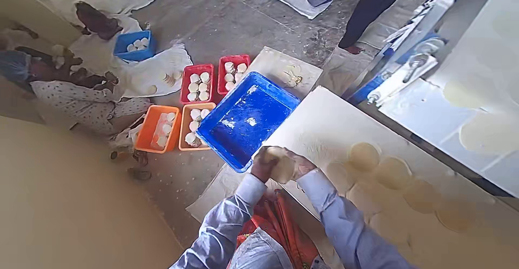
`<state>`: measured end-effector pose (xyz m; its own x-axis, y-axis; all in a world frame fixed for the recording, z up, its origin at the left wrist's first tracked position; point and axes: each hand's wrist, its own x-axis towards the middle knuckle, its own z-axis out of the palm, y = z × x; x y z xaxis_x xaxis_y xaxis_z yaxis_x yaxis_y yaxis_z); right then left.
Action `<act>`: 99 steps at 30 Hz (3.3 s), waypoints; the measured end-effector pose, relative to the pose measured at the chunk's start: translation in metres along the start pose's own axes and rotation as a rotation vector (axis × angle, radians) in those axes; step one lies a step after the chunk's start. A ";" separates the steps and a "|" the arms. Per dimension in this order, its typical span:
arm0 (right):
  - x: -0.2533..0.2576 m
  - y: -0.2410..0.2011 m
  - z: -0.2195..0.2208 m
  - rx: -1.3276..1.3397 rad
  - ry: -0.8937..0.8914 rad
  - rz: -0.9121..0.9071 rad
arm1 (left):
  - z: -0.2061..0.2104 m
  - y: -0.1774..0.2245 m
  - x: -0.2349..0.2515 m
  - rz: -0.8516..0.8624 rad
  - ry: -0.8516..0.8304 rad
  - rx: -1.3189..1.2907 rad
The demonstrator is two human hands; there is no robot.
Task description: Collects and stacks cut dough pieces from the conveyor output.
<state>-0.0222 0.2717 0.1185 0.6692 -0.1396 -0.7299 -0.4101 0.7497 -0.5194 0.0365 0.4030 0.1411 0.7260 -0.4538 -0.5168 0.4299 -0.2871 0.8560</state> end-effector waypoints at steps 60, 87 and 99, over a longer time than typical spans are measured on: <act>-0.174 0.000 -0.300 -1.455 0.443 0.037 | 0.237 -0.155 -0.086 -0.161 -0.222 0.435; -0.188 0.005 -0.222 0.046 0.593 -0.378 | 0.225 -0.027 -0.094 -0.199 -0.678 -0.210; -0.004 -0.004 0.002 -0.478 -0.068 -0.092 | -0.018 -0.038 0.009 -0.125 -0.104 -0.519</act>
<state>-0.0215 0.2704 0.1242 0.7481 -0.1371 -0.6493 -0.5755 0.3533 -0.7376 0.0368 0.4251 0.1045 0.6066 -0.5318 -0.5909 0.7371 0.0977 0.6687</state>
